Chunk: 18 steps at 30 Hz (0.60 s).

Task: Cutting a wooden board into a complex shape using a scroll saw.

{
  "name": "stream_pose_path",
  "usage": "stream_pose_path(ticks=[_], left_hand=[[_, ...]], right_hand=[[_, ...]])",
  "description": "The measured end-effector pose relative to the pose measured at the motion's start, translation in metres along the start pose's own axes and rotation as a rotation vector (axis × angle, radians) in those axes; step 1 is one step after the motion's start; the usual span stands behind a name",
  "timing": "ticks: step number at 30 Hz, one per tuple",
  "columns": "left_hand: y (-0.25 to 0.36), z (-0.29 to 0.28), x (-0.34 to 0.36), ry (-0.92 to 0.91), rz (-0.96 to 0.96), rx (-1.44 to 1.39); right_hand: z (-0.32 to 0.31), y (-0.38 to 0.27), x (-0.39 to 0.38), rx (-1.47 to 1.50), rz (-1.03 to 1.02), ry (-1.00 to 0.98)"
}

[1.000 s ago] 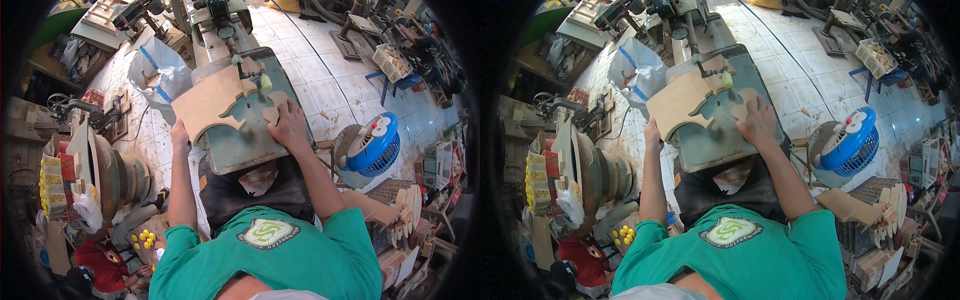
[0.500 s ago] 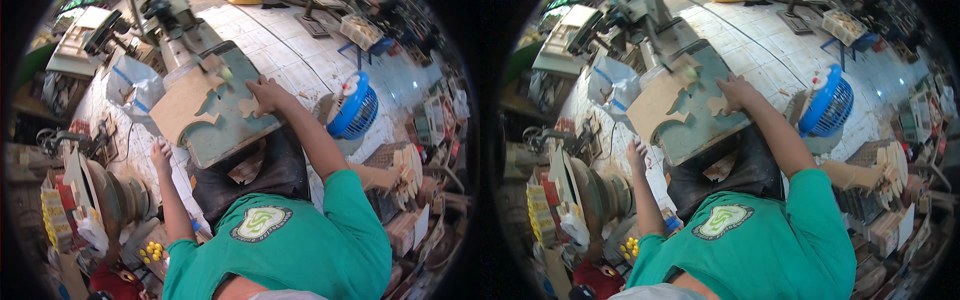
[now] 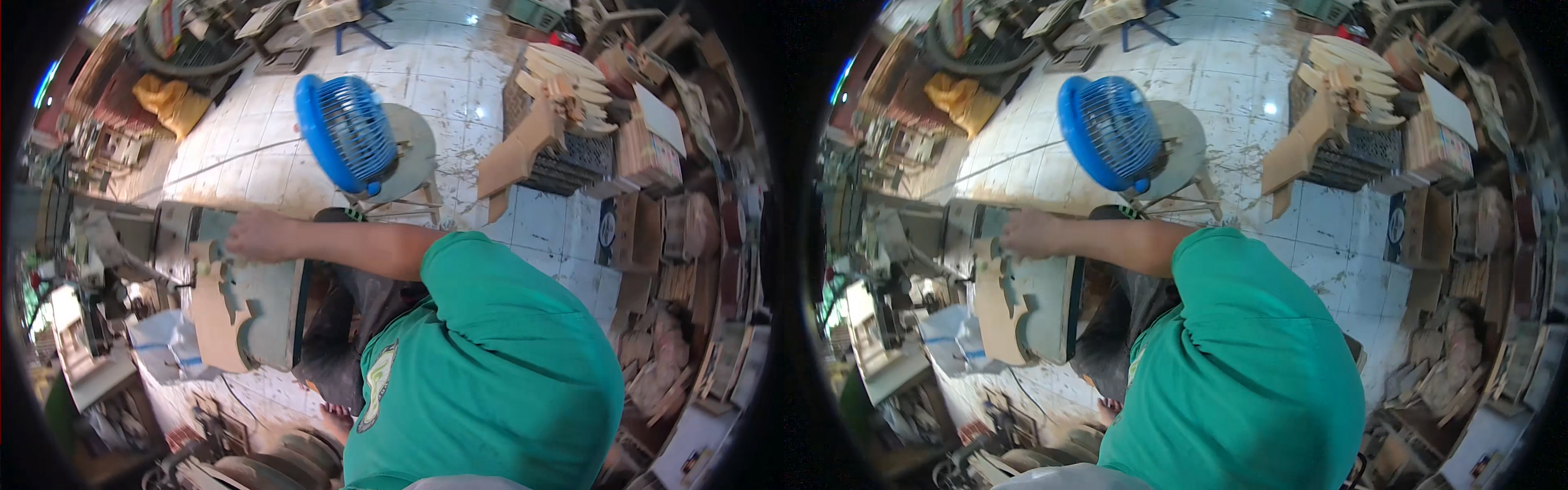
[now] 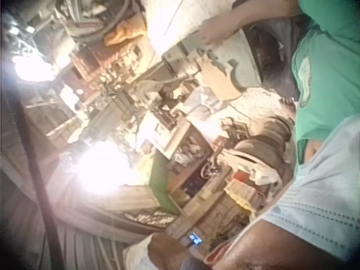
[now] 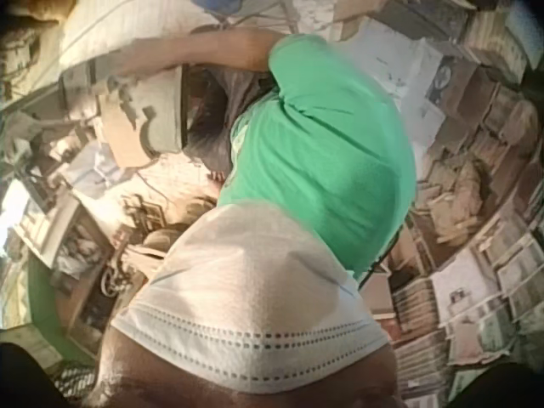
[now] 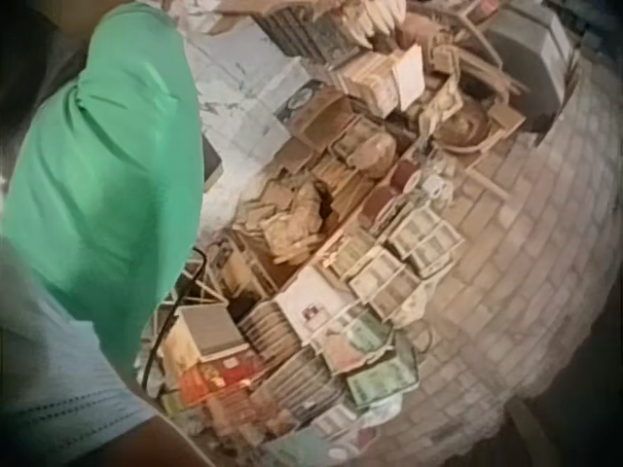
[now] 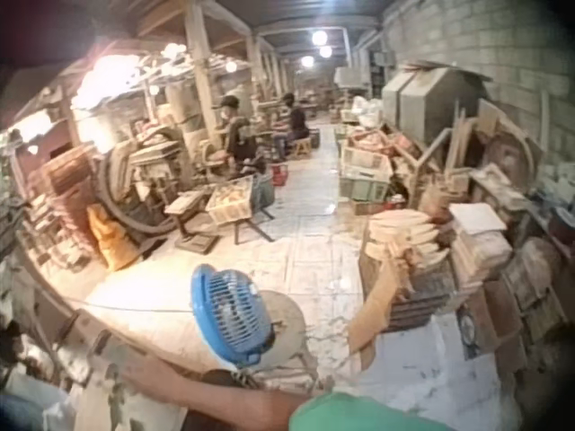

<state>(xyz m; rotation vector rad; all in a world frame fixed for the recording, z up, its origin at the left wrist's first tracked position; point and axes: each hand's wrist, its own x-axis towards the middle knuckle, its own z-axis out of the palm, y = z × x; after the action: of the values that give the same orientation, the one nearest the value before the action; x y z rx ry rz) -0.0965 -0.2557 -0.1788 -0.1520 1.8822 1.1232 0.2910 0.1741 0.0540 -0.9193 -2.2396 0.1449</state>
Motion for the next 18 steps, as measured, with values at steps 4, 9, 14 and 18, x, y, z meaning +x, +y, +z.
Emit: stream_pose_path(ticks=[4, 9, 14, 18], left_hand=[[0.001, 0.023, -0.007, -0.051, 0.034, 0.082], [0.015, 0.046, -0.007, -0.084, 0.058, 0.180], [0.034, 0.058, -0.002, -0.091, 0.079, 0.251], [0.052, 0.062, 0.005, -0.061, 0.088, 0.304]], right_hand=[[-0.025, 0.000, -0.011, -0.036, -0.019, 0.011], [-0.121, -0.003, -0.025, 0.114, 0.144, 0.202], [-0.257, 0.041, -0.119, 0.151, 0.284, 0.712], [-0.362, 0.096, -0.259, 0.010, 0.654, 0.954]])
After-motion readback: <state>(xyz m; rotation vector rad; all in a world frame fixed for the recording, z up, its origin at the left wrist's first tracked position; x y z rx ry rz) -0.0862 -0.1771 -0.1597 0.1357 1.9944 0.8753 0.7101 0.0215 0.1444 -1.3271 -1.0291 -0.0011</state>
